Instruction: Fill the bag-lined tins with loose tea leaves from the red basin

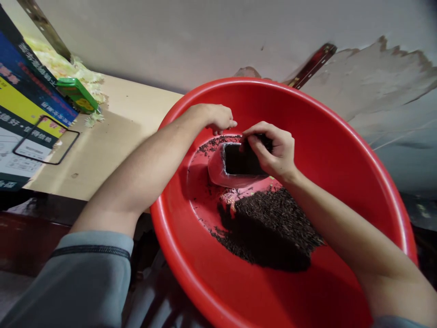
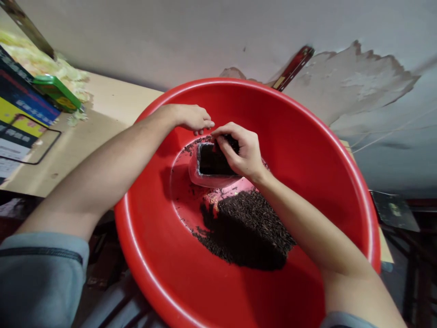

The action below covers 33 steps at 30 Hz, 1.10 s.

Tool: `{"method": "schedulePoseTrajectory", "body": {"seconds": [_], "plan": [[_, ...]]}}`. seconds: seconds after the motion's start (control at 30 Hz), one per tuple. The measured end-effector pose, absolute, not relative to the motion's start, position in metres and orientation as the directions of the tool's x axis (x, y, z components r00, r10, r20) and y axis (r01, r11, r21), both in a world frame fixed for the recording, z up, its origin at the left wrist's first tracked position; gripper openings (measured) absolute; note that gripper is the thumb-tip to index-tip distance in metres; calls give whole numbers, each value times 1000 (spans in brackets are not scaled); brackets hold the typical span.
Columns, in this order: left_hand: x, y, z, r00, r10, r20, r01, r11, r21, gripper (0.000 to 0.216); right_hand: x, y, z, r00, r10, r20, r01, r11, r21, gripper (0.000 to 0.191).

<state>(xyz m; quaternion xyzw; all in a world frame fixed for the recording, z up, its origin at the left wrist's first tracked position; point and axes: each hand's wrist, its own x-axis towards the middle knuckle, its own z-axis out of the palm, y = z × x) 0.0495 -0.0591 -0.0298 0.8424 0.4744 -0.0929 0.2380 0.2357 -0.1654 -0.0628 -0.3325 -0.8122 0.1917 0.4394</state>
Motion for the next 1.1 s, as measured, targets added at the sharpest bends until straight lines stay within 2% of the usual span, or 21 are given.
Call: {"method": "schedulePoseTrajectory", "body": {"seconds": [0.2,0.37,0.43,0.53,0.63,0.73,0.8,0.87,0.93,1.03,1.1], "plan": [[49,-63,-27,499,766,-406,867,-433,247,48,241,-163,-58,-490,678,548,350,729,-589,11],[52,-71,-20,491,777,-394,871,-453,191,47,253,-160,-58,-718,530,453,258,806,-533,13],[54,-74,-17,530,762,-373,848,-475,235,48,258,-159,-64,-710,507,488,280,840,-465,12],[57,-78,-16,620,691,-371,783,-523,336,45,261,-159,-77,-626,540,563,418,841,-343,16],[61,-83,-17,662,644,-384,749,-557,358,36,263,-160,-83,-672,532,515,473,843,-254,23],[65,-91,-14,653,638,-408,757,-561,336,32,264,-169,-80,-762,476,439,396,879,-265,19],[68,-98,-9,648,630,-427,760,-571,310,31,265,-180,-76,-774,444,450,308,887,-345,23],[72,-105,-3,635,628,-449,767,-581,272,31,268,-195,-72,-723,458,517,236,867,-438,32],[75,-111,1,619,631,-469,777,-579,246,30,274,-210,-69,-616,503,606,228,850,-474,35],[79,-114,2,632,616,-470,767,-585,264,29,291,-231,-70,-380,547,746,371,829,-419,30],[80,-112,0,631,627,-457,767,-594,245,29,308,-240,-79,-187,567,802,477,767,-430,23]]}}
